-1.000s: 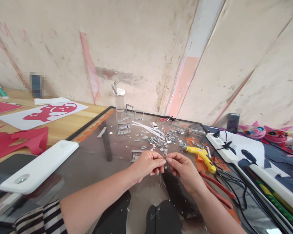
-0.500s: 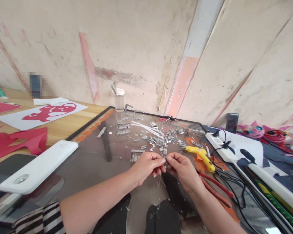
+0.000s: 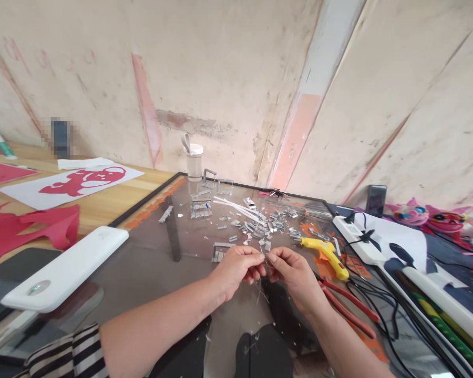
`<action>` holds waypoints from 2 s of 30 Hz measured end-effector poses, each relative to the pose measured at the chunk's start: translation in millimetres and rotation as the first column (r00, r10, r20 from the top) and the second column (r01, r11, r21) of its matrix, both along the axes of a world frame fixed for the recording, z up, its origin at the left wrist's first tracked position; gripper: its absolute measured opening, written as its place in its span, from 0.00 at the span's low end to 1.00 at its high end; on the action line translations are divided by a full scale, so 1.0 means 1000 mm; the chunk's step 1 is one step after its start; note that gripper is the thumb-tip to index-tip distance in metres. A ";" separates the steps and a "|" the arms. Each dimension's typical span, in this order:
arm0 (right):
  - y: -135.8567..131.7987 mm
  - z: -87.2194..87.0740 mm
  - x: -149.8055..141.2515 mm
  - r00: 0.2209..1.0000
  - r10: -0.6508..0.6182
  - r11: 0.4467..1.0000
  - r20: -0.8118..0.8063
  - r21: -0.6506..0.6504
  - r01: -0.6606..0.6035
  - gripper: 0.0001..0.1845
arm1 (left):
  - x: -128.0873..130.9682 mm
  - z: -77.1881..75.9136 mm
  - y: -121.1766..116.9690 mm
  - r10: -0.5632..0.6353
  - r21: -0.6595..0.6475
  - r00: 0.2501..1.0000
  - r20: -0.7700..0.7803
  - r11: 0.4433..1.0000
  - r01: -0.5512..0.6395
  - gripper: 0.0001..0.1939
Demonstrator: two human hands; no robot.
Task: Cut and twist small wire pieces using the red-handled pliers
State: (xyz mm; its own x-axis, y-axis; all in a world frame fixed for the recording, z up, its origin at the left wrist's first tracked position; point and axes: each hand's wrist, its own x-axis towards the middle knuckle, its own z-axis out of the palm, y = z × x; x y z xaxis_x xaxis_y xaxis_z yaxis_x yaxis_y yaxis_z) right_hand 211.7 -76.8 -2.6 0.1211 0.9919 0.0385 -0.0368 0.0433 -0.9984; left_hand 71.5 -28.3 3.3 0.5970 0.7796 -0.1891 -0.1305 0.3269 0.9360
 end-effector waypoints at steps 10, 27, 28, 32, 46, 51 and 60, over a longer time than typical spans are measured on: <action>0.001 0.001 -0.002 0.994 -0.108 0.993 0.024 0.041 0.107 0.10 | 0.001 -0.005 0.005 -0.026 0.047 0.997 0.066 0.999 0.023 0.12; 0.004 -0.009 0.000 0.980 -0.171 0.983 -0.099 0.055 0.176 0.09 | 0.001 -0.007 0.003 -0.038 -0.026 0.973 0.226 0.999 0.046 0.09; 0.004 -0.008 -0.001 0.981 -0.179 0.981 -0.079 0.063 0.184 0.09 | 0.001 -0.007 0.003 -0.043 -0.057 0.970 0.241 0.997 0.059 0.08; 0.002 -0.005 -0.005 0.980 -0.199 0.977 -0.029 0.070 0.201 0.09 | 0.001 -0.009 0.007 -0.050 -0.217 0.948 0.313 0.968 0.122 0.06; 0.002 -0.006 -0.007 0.987 -0.151 0.986 -0.059 0.064 0.155 0.09 | 0.002 -0.012 0.007 -0.032 -0.059 0.976 0.215 0.997 0.045 0.06; -0.001 0.004 0.002 0.998 0.040 0.996 -0.054 -0.082 -0.044 0.14 | 0.001 -0.006 0.007 -0.023 -0.052 0.975 0.221 0.998 0.035 0.08; -0.001 0.006 0.010 0.955 0.195 0.941 -0.225 -0.230 -0.246 0.15 | 0.000 -0.005 0.008 -0.050 -0.011 0.967 0.248 0.998 0.055 0.09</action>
State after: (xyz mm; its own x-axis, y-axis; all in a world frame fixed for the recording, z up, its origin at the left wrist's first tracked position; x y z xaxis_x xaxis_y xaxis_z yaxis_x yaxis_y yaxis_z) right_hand 221.9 -78.0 3.5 -0.1221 0.9680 -0.2194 -0.2127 -0.2415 -0.9468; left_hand 71.3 -20.3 -1.4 0.6668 0.7440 -0.0432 -0.3401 0.3554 0.8706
